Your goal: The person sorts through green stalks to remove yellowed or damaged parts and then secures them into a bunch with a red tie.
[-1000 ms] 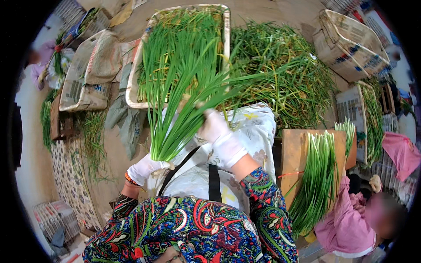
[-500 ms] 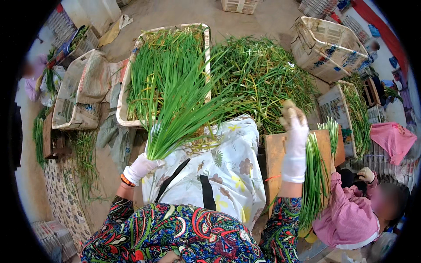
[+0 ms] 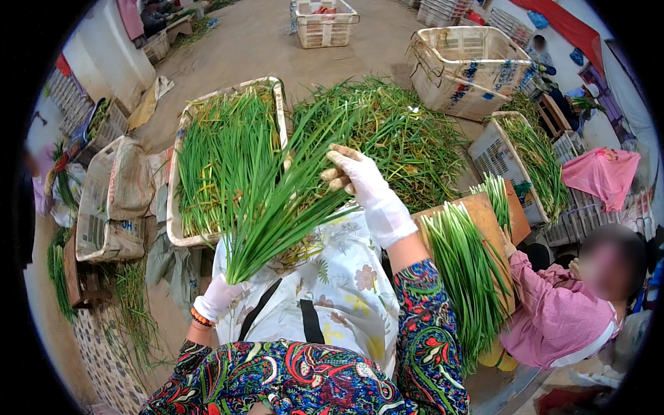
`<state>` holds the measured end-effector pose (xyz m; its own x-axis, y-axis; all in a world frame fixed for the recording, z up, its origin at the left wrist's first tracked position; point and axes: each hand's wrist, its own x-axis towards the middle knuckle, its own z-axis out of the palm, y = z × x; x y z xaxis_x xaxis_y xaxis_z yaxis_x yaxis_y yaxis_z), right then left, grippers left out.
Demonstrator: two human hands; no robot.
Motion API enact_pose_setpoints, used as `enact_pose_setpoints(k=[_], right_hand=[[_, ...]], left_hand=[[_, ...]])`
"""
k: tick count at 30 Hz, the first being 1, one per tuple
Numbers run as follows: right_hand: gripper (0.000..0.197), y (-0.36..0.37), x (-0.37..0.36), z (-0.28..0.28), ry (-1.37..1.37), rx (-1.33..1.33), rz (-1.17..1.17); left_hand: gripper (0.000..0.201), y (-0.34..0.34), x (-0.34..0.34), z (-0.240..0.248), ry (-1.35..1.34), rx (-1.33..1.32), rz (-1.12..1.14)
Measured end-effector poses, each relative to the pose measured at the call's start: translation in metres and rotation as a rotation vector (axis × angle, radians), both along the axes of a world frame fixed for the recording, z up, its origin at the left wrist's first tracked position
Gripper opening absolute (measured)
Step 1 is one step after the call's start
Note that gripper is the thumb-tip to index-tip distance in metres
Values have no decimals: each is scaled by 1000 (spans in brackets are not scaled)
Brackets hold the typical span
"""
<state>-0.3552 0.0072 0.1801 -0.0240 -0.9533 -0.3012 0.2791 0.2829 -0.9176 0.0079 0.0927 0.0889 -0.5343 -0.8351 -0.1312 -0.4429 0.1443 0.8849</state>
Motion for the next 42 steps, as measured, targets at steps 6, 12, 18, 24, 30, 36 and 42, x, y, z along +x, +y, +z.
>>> enact_pose_setpoints(k=[6, 12, 18, 24, 30, 36, 42], right_hand=[[35, -14, 14, 7, -11, 107, 121], [33, -10, 41, -33, -119, 197, 173], [33, -6, 66, -33, -69, 184, 106], [33, -5, 63, -13, 39, 69, 357], [31, -3, 61, -3, 105, 17, 433], [33, -5, 63, 3, 64, -13, 377], [24, -20, 31, 4, 4, 20, 178]], left_hand=[[28, 0, -19, 23, -48, -171, -35], [29, -10, -40, 26, -49, -291, -92], [31, -4, -29, 14, -9, 210, 5], [33, -1, -22, 12, -68, 272, 36], [36, 1, -17, 2, -18, 316, 57], [38, 4, -10, -11, 88, 170, 35], [36, 4, -16, 5, 42, 175, 63]])
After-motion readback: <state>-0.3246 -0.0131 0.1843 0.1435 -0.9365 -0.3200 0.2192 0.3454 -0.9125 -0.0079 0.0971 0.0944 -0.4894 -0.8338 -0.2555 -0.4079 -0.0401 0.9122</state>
